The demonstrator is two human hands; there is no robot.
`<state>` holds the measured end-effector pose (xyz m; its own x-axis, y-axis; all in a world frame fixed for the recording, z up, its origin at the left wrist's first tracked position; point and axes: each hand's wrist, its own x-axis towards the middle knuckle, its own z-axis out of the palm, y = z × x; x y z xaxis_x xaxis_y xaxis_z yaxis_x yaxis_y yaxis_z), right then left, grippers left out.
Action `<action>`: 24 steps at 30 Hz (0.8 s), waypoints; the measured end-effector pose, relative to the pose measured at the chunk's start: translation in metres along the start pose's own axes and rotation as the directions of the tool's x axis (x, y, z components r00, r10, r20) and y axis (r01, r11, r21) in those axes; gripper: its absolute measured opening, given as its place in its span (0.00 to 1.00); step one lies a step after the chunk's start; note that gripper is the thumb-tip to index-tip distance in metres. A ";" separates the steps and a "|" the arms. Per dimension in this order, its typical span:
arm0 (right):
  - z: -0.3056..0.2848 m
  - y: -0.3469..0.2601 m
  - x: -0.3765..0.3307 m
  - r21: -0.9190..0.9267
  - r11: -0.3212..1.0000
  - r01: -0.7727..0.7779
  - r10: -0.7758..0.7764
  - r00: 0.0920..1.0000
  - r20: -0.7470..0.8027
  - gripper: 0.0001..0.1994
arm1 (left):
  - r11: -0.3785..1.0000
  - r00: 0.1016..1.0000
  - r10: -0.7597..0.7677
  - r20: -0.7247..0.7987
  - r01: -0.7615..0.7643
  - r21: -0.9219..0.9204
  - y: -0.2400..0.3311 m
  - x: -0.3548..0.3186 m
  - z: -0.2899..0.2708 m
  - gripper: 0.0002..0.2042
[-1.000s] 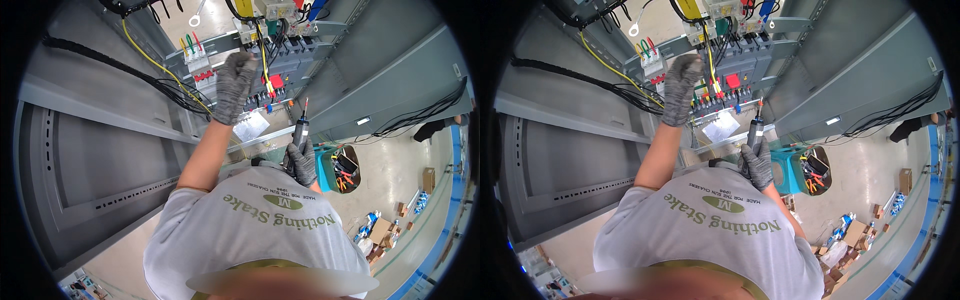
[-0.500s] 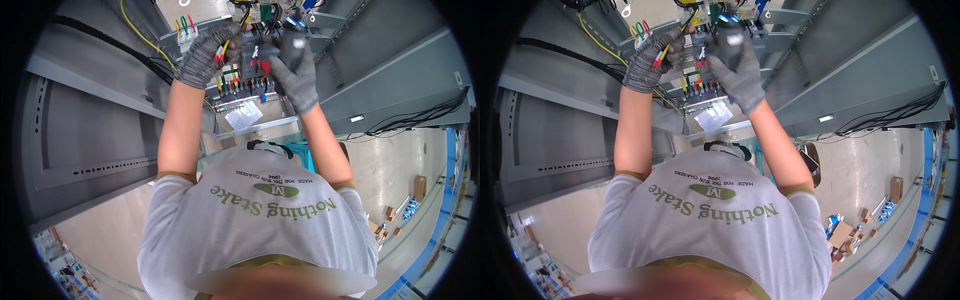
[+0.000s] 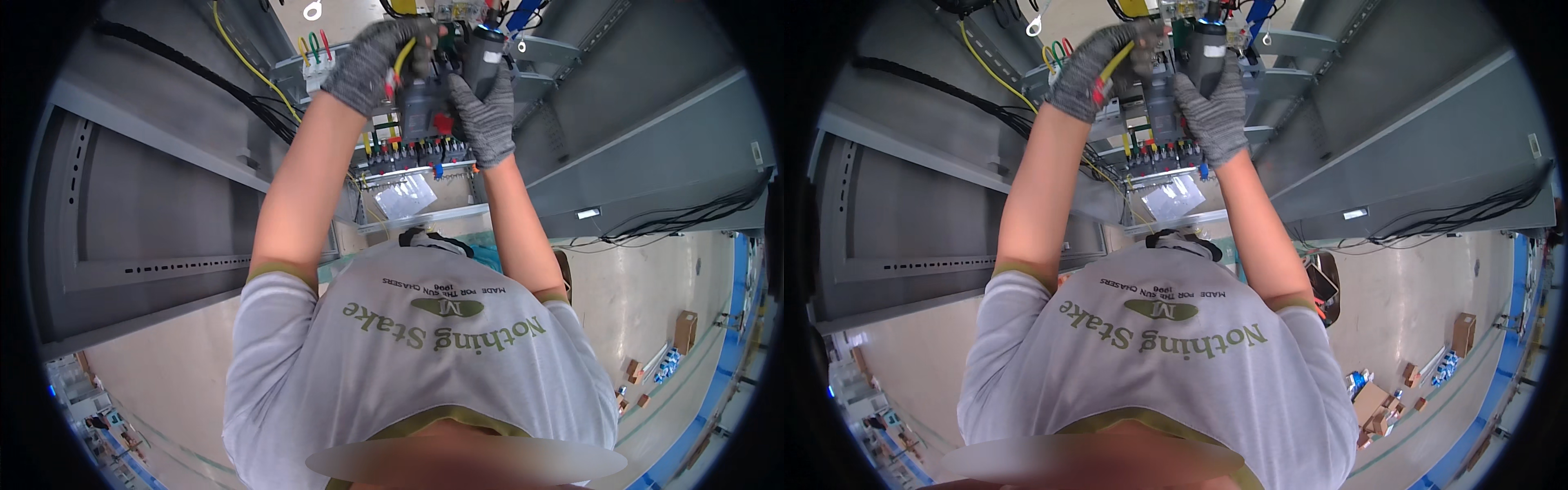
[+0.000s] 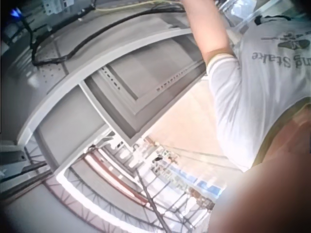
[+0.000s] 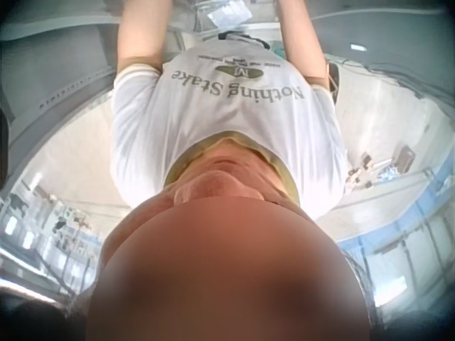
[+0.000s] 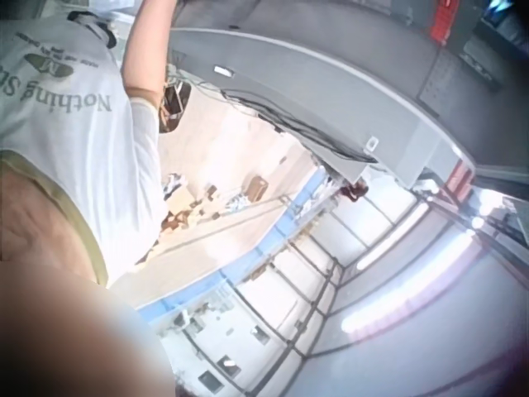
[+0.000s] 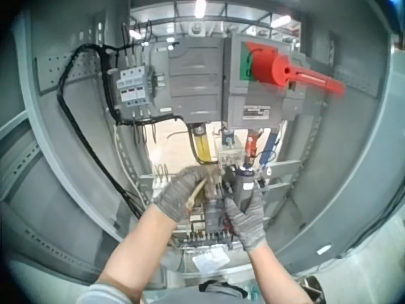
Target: The person uses a cordless drill to fasten components inside an open electrical cabinet. They repeatedly position wires and tighten screws on various terminals and modules within the cabinet.
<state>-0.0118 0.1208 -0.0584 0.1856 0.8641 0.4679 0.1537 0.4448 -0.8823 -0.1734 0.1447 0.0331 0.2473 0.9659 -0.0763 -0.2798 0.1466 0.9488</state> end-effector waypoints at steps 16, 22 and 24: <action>0.002 -0.005 -0.007 -0.070 0.997 0.022 -0.020 0.999 0.029 0.32 | 0.941 0.912 0.122 0.391 0.019 -0.338 0.022 0.049 -0.054 0.18; 0.000 0.010 -0.002 -0.039 0.997 0.061 -0.060 0.998 0.014 0.32 | 0.925 0.902 0.365 0.230 -0.323 -0.202 0.032 0.035 -0.023 0.17; -0.002 0.007 0.004 -0.027 1.000 0.001 0.000 0.998 0.057 0.32 | 0.885 0.855 0.460 0.242 -0.463 -0.047 0.022 0.050 -0.027 0.20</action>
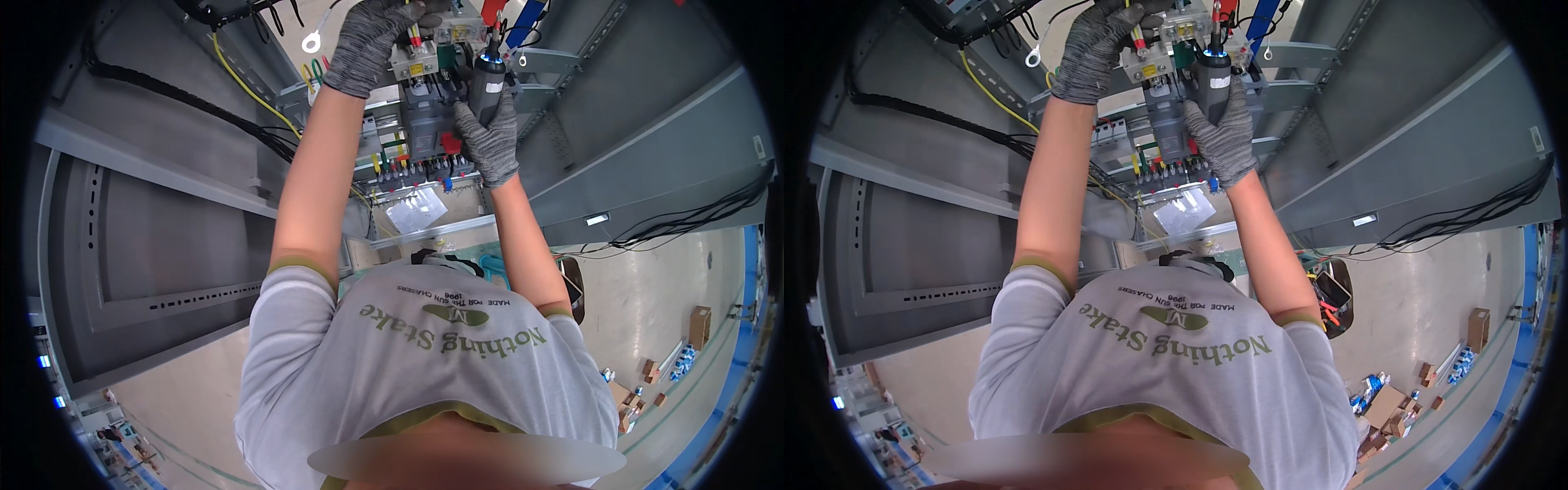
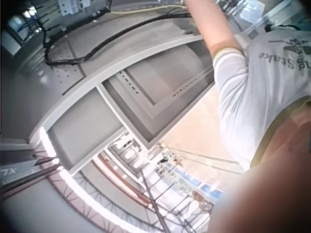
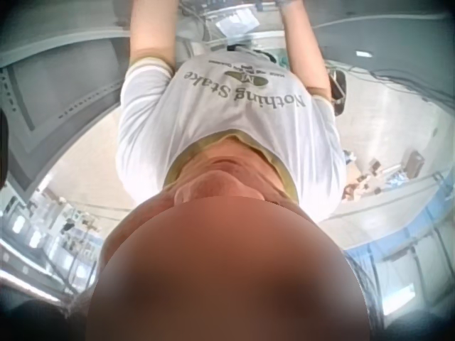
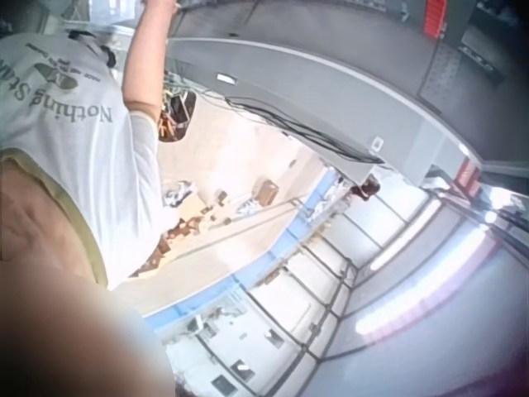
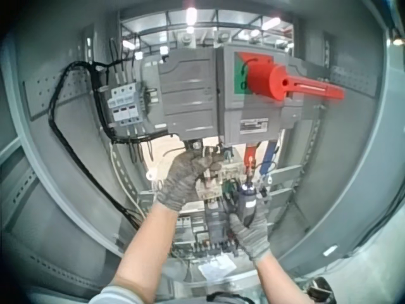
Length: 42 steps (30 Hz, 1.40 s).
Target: The person uses a cordless drill to fasten components inside an open electrical cabinet. They repeatedly position wires and tighten screws on various terminals and modules within the cabinet.
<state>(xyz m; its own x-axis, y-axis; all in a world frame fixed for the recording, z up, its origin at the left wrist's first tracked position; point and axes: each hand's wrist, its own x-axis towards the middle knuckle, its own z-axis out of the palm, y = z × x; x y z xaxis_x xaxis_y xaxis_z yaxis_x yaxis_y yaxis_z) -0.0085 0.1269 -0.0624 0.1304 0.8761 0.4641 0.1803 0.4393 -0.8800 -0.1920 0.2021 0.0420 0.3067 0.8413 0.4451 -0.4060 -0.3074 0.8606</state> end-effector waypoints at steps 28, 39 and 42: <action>-0.012 -0.064 -0.118 0.565 0.427 -0.706 0.445 0.708 0.548 0.21 | 0.893 0.915 -0.402 0.025 0.398 -0.210 -0.057 -0.149 0.058 0.24; -0.011 -0.074 -0.091 0.504 0.511 -0.696 0.493 0.718 0.492 0.18 | 0.935 0.907 -0.283 -0.313 0.333 0.120 -0.069 -0.112 0.035 0.16; -0.012 -0.072 -0.090 0.511 0.502 -0.697 0.486 0.717 0.500 0.16 | 0.693 0.917 0.221 -0.331 0.092 0.715 -0.088 -0.108 0.014 0.13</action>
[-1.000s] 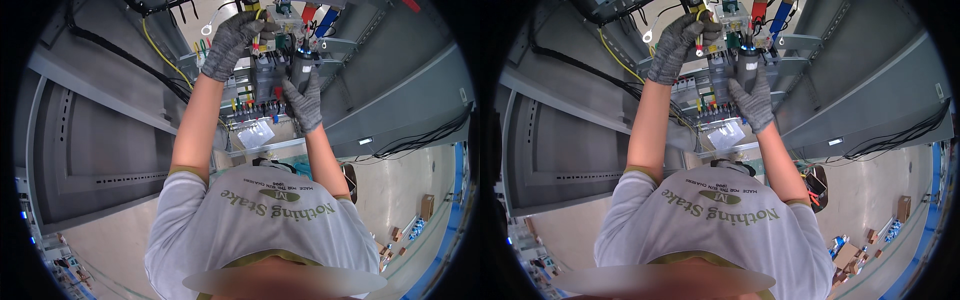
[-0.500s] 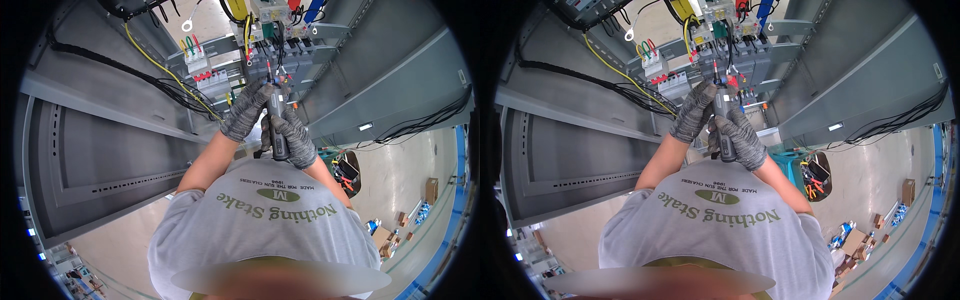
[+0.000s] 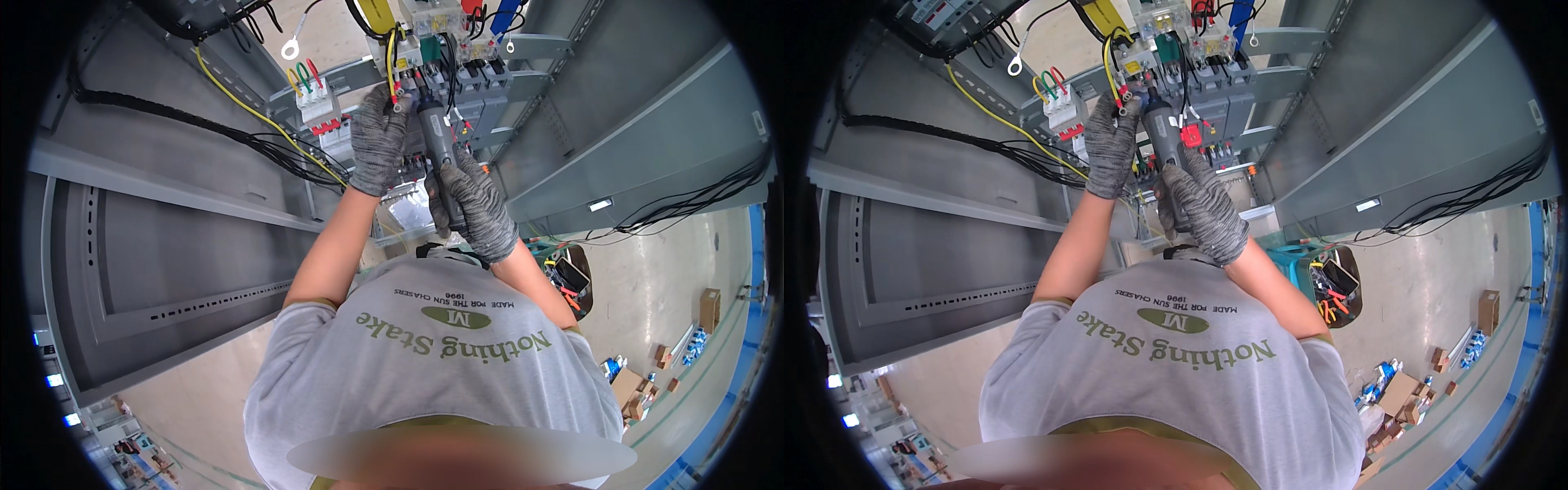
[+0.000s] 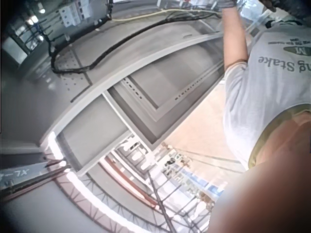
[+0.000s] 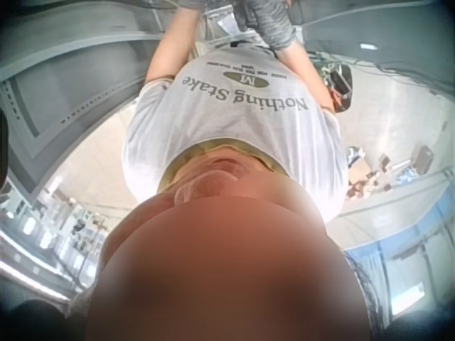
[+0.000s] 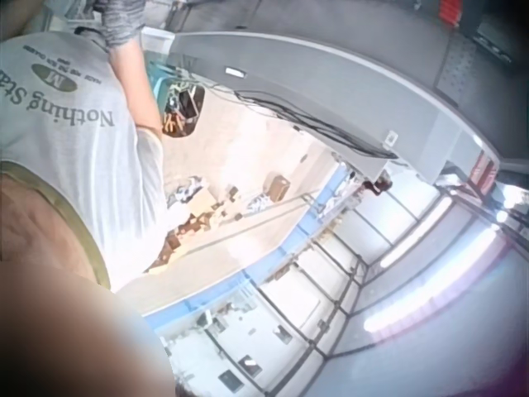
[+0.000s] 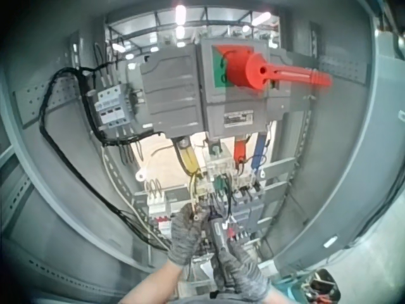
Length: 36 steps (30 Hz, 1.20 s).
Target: The person uses a cordless drill to fasten components inside an open electrical cabinet. They repeatedly position wires and tighten screws on various terminals and modules within the cabinet.
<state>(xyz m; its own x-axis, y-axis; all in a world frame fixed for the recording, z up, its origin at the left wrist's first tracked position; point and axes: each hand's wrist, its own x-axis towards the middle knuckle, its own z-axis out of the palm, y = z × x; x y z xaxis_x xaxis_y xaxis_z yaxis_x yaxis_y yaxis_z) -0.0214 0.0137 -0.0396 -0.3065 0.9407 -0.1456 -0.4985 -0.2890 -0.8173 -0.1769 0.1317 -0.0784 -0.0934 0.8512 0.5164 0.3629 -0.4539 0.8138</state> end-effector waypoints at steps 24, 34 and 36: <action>-0.007 -0.004 0.007 -0.003 1.000 -0.018 0.018 1.000 -0.003 0.19 | 0.953 0.953 0.304 0.004 -0.304 0.007 0.005 0.060 0.002 0.08; -0.008 -0.015 0.001 0.033 0.998 -0.046 0.046 0.999 -0.008 0.16 | 0.563 0.760 0.622 0.188 -0.601 0.567 0.002 0.070 -0.005 0.12; -0.003 -0.023 -0.001 -0.059 0.998 -0.026 0.023 0.999 -0.045 0.15 | 0.674 0.807 0.574 0.137 -0.561 0.481 -0.011 0.073 -0.007 0.11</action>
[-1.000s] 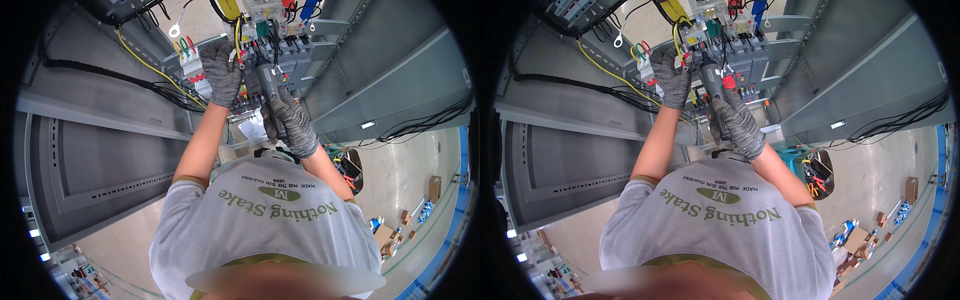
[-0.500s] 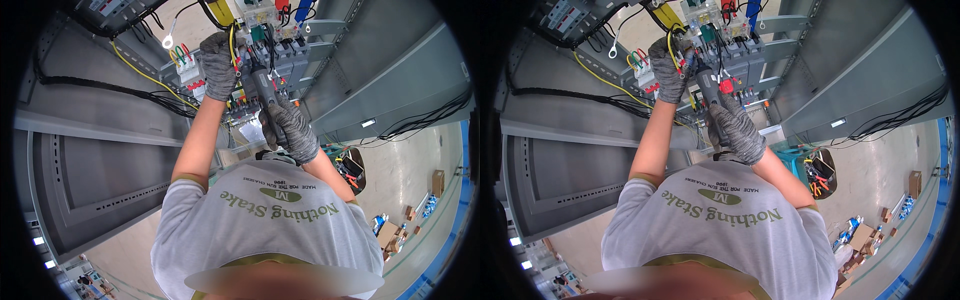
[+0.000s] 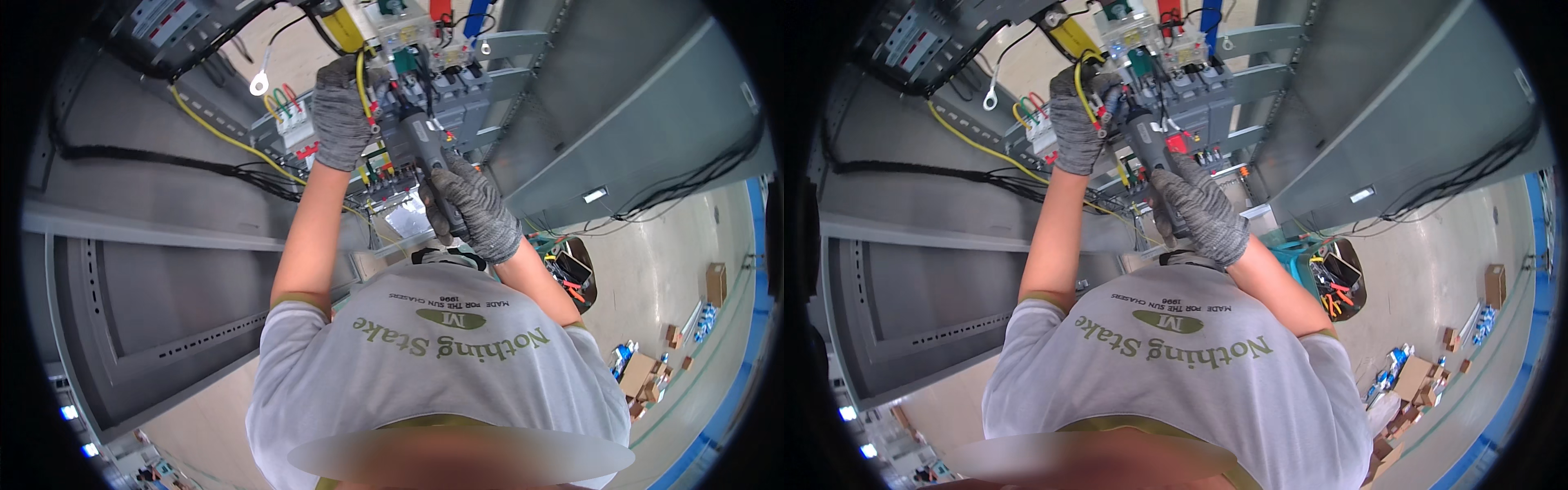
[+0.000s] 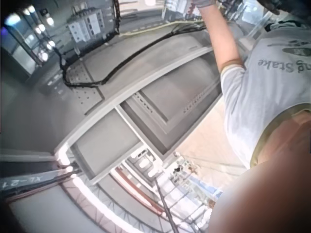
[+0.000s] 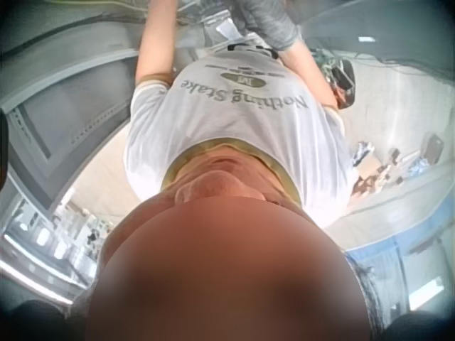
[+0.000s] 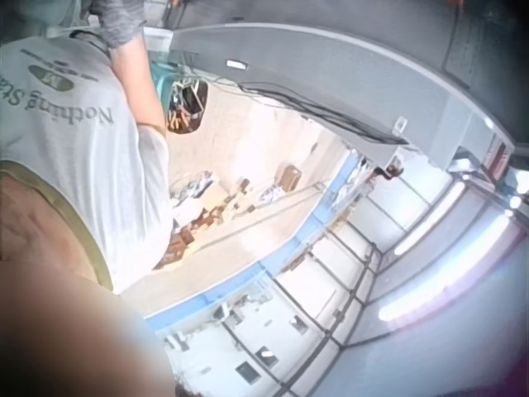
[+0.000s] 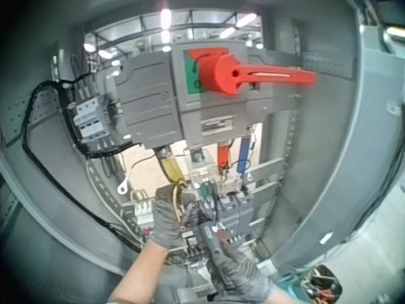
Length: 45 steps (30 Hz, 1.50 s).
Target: The person uses a cordless drill to fasten components inside an open electrical cabinet. They repeatedly position wires and tighten screws on various terminals and modules within the cabinet.
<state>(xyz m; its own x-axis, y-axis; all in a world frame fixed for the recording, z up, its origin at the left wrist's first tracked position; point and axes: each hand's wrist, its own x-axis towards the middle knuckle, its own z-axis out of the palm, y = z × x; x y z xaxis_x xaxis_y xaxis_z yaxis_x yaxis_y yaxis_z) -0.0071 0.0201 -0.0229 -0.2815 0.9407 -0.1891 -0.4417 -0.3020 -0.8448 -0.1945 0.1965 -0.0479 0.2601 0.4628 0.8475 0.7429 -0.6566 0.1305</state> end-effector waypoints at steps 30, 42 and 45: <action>0.003 0.002 -0.001 -0.007 1.000 -0.023 0.024 1.000 0.011 0.14 | 0.921 0.987 -0.153 0.037 0.156 -0.358 0.025 0.013 -0.013 0.11; 0.008 0.000 -0.002 -0.028 0.999 -0.027 0.026 0.999 -0.038 0.13 | 1.000 0.998 -0.018 0.059 0.018 -0.007 0.017 0.011 -0.013 0.12; 0.007 0.000 -0.001 -0.044 0.998 -0.042 0.040 0.999 -0.032 0.14 | 0.999 0.998 -0.032 0.047 0.032 -0.002 0.017 0.009 -0.011 0.12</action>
<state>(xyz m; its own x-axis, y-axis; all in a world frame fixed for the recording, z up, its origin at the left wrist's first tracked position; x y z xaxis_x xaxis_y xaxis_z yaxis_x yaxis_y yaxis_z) -0.0129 0.0179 -0.0188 -0.2717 0.9322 -0.2390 -0.3913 -0.3339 -0.8575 -0.1867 0.1826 -0.0324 0.2650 0.5106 0.8180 0.7496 -0.6427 0.1584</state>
